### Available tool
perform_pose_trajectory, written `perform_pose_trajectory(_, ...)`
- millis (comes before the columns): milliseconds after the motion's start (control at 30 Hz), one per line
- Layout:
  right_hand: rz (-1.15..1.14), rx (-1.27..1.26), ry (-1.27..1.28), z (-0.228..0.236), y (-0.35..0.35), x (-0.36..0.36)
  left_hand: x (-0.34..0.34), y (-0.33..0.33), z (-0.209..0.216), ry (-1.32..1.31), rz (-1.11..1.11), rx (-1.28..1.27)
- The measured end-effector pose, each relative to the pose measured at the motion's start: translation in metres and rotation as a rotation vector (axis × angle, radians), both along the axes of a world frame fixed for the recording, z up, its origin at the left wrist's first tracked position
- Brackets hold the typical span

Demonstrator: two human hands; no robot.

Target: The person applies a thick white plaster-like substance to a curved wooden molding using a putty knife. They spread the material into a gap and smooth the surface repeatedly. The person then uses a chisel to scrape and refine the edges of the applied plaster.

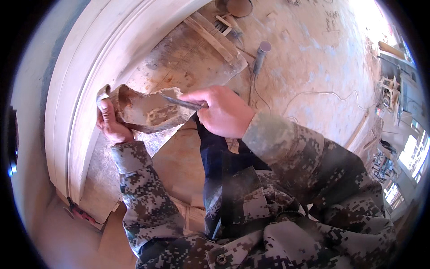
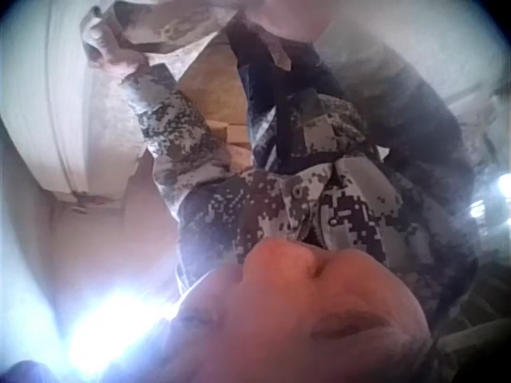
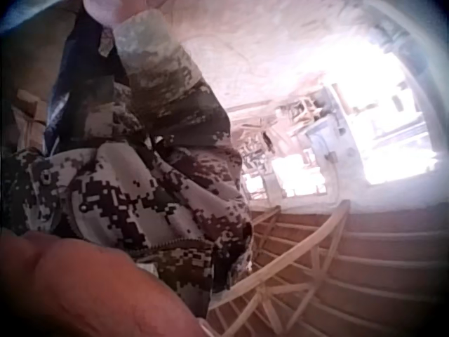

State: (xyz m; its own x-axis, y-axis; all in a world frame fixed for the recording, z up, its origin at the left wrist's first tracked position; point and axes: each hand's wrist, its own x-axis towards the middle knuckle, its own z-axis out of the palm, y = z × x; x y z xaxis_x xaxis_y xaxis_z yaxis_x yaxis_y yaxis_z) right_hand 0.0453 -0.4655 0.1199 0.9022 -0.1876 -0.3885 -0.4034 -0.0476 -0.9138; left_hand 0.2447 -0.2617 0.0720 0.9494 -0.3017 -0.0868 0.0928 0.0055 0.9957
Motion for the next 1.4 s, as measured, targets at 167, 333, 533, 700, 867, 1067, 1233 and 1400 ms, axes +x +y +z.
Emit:
perform_pose_trajectory(167, 0.059, -0.167, -0.061, -0.002, -0.008, 0.015, 0.018, 0.039, -0.017, 0.1, -0.035, -0.128)
perform_pose_trajectory(333, 0.077, -0.219, -0.101, 0.004, 0.01, 0.036, 0.016, 0.051, -0.001, 0.255, -0.143, -0.264)
perform_pose_trajectory(533, 0.254, -0.459, -0.357, -0.008, 0.03, 0.073, 0.026, 0.055, -0.004, 0.277, -0.166, -0.355)
perform_pose_trajectory(700, 0.542, -0.691, -0.311, -0.007, 0.046, 0.108, 0.017, 0.046, -0.006, 0.235, -0.117, -0.23)
perform_pose_trajectory(867, 0.696, -0.849, -0.418, -0.016, 0.061, 0.12, 0.007, 0.054, -0.015, 0.208, -0.154, -0.288)
perform_pose_trajectory(1067, 0.788, -0.942, -0.654, -0.021, 0.071, 0.132, 0.001, 0.068, -0.016, 0.248, -0.097, -0.369)
perform_pose_trajectory(1233, 0.946, -0.973, -0.587, -0.01, 0.079, 0.143, -0.007, 0.075, -0.032, 0.25, 0.092, -0.388)
perform_pose_trajectory(1400, 0.844, -0.802, -0.295, -0.01, 0.082, 0.137, -0.032, 0.08, -0.029, 0.091, 0.148, -0.327)
